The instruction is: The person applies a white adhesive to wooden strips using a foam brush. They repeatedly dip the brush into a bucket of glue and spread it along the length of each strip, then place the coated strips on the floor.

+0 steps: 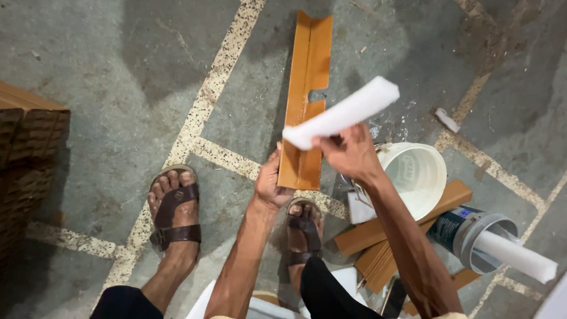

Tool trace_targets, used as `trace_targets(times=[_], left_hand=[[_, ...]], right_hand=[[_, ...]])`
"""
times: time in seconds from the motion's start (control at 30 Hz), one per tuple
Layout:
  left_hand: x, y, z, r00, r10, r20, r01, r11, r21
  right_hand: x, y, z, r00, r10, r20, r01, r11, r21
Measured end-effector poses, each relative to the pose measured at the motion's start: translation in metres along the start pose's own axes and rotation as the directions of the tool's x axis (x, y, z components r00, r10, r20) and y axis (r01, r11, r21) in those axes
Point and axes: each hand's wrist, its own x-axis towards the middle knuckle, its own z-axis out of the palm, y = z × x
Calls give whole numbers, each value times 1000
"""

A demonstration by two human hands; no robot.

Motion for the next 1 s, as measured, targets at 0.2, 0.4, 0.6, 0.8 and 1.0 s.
trace_targets(times=[0.2,0.4,0.6,0.8,1.0], left_hand=[[6,-2,-7,1000,25,-4,-24,997,79],[6,-1,6,1000,9,12,-9,998,67],[12,-5,17,1000,21,-4,-21,998,53],[21,-5,29,996,63,-67,-50,980,192],[25,-9,29,998,29,-53,-19,982,187]], right_hand=[[-55,-15,-14,992,-112,58,95,965,243],[-25,-14,-35,928,258,-268,-175,939,296],[-11,-13,0,954,145,-261,-98,978,185],[-42,-14,-10,901,423,93,-427,833,351],[-114,4,-68,903,392,-176,-251,814,523]])
